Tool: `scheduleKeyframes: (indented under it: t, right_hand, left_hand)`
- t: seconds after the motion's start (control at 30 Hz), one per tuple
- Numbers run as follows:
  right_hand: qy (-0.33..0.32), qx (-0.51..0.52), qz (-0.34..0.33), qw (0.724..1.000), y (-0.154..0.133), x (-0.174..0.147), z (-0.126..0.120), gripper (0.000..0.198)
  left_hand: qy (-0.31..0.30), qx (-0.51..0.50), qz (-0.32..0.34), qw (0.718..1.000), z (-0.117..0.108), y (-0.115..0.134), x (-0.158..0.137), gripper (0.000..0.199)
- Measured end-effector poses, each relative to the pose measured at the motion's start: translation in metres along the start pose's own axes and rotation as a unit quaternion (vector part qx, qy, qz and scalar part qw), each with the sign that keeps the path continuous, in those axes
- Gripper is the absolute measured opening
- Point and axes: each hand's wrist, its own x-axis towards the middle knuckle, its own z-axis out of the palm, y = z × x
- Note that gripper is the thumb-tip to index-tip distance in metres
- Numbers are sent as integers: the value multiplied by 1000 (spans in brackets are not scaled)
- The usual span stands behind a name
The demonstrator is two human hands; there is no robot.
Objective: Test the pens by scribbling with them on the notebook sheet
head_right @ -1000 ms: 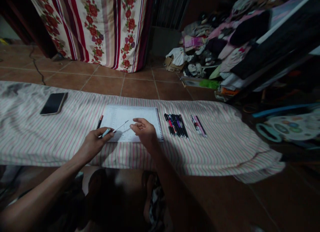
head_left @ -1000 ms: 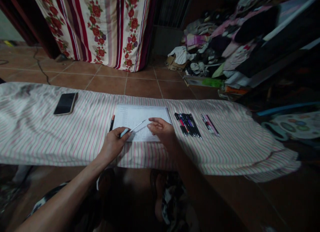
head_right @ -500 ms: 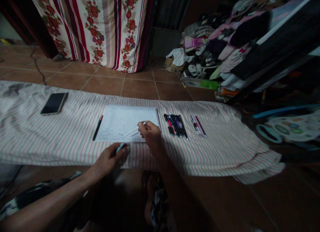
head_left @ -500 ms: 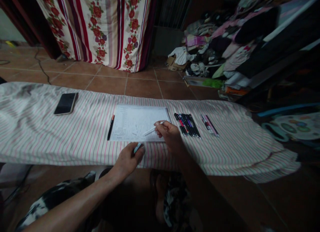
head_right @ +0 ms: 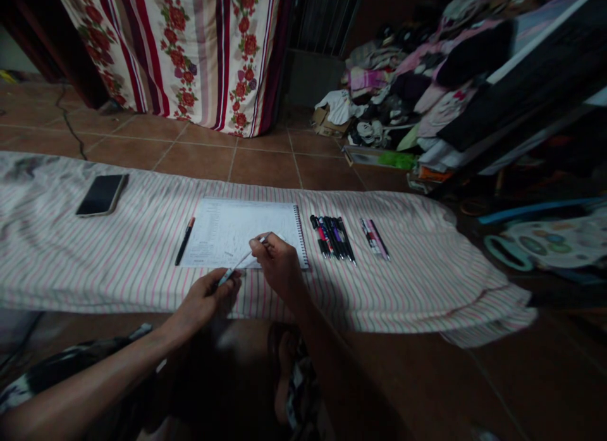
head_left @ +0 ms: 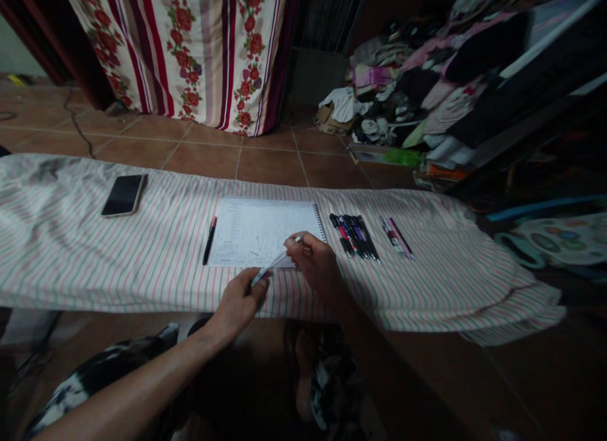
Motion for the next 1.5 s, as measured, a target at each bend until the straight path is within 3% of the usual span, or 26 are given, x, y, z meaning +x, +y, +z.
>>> scheduleKeyframes:
  t: [0.37, 0.73, 1.13, 1.3, 1.5]
  right_hand:
    - [-50, -18, -3, 999, -6, -4, 8, 22]
    - [-116, 20, 21, 993, -5, -8, 20, 20]
    - [-155, -3, -4, 988, -4, -9, 28, 22]
    - [-149, 8, 22, 989, -3, -7, 26, 26]
    - [-66, -33, 30, 997, 10, 5, 23, 19]
  left_hand:
    - [-30, -46, -20, 998, -1, 9, -1, 24]
    - [-27, -61, -8, 998, -3, 13, -2, 20]
    - [-34, -65, 14, 997, -7, 17, 0, 14]
    - [-24, -82, -7, 996, -7, 21, -1, 15]
    - [-27, -64, -11, 998, -7, 14, -1, 19]
